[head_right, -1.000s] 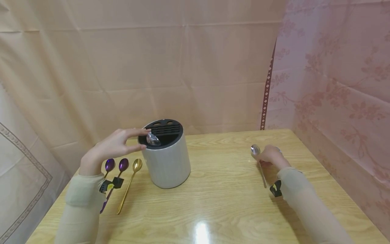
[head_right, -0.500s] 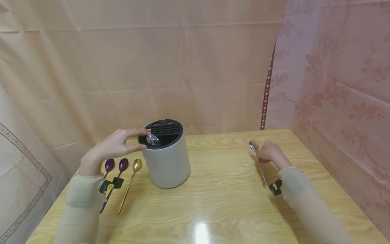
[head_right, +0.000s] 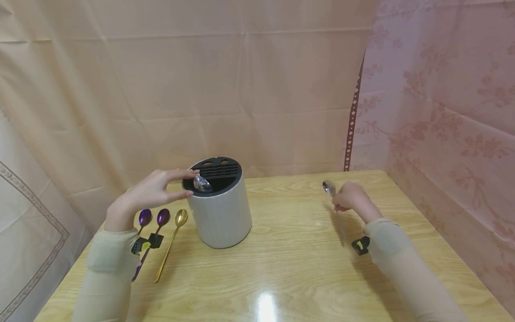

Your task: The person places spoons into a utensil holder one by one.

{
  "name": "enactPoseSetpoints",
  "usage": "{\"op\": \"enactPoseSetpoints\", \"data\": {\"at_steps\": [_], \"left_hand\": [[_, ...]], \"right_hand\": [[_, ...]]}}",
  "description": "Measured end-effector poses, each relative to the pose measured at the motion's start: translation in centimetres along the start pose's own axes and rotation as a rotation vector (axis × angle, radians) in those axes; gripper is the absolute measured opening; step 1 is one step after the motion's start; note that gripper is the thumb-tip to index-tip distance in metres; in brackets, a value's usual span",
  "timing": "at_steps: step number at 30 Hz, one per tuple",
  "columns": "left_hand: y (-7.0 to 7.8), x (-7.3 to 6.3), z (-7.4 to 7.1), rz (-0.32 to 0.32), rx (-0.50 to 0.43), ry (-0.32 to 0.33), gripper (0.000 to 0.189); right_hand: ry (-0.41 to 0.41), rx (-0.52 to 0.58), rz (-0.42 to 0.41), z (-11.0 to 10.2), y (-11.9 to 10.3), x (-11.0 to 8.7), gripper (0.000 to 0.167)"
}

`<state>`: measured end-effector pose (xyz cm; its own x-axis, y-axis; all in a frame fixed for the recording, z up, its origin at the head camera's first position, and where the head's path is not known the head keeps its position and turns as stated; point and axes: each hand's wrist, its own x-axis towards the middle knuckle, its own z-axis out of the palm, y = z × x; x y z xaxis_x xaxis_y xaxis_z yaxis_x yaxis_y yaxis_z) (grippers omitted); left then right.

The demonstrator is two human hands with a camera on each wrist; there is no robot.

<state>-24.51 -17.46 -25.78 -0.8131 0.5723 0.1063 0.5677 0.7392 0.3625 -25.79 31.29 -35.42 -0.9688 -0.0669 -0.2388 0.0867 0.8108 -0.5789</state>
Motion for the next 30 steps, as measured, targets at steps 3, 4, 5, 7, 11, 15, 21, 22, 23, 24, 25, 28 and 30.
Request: {"op": "enactPoseSetpoints", "data": {"at_steps": [3, 4, 5, 7, 11, 15, 21, 22, 23, 24, 25, 28, 30], "left_hand": [[0.0, 0.0, 0.0, -0.001, 0.004, 0.000, 0.059], [0.0, 0.0, 0.0, -0.001, 0.006, 0.000, 0.059], [0.0, 0.0, 0.0, 0.000, 0.008, 0.001, 0.059], [0.0, 0.1, 0.0, 0.002, 0.013, 0.004, 0.059], [0.0, 0.1, -0.1, 0.004, 0.017, 0.006, 0.059], [0.0, 0.0, -0.1, 0.009, 0.013, 0.005, 0.059], [0.0, 0.0, 0.0, 0.006, 0.011, 0.005, 0.059], [0.0, 0.0, 0.0, 0.004, 0.010, 0.005, 0.059], [0.0, 0.0, 0.0, 0.002, 0.009, 0.003, 0.059], [0.1, 0.0, 0.0, -0.001, 0.009, 0.003, 0.059], [0.1, 0.0, 0.0, 0.000, 0.009, 0.003, 0.059], [0.1, -0.1, 0.0, -0.003, 0.006, 0.004, 0.059], [0.1, -0.1, 0.0, -0.005, 0.006, 0.004, 0.059]], "right_hand": [[0.007, -0.008, -0.003, 0.0, -0.6, -0.1, 0.025], [0.010, -0.014, -0.006, 0.0, -0.8, -0.1, 0.025], [0.013, -0.019, -0.008, 0.0, -1.0, -0.1, 0.025], [0.018, -0.021, -0.013, -0.1, -1.4, -0.1, 0.025], [0.029, -0.011, -0.029, 0.0, -2.0, -0.2, 0.026], [0.037, 0.009, -0.049, 0.1, -2.5, -0.3, 0.025], [0.051, 0.012, -0.069, 0.2, -3.3, -0.6, 0.025], [0.052, 0.012, -0.072, 0.3, -3.4, -0.6, 0.025], [0.055, 0.007, -0.074, 0.3, -3.5, -0.7, 0.025], [0.057, 0.002, -0.075, 0.3, -3.6, -0.7, 0.026], [0.059, -0.002, -0.077, 0.3, -3.7, -0.7, 0.026], [0.068, -0.011, -0.087, 0.2, -4.0, -0.8, 0.027], [0.074, -0.010, -0.094, 0.2, -4.2, -0.9, 0.027]]}}
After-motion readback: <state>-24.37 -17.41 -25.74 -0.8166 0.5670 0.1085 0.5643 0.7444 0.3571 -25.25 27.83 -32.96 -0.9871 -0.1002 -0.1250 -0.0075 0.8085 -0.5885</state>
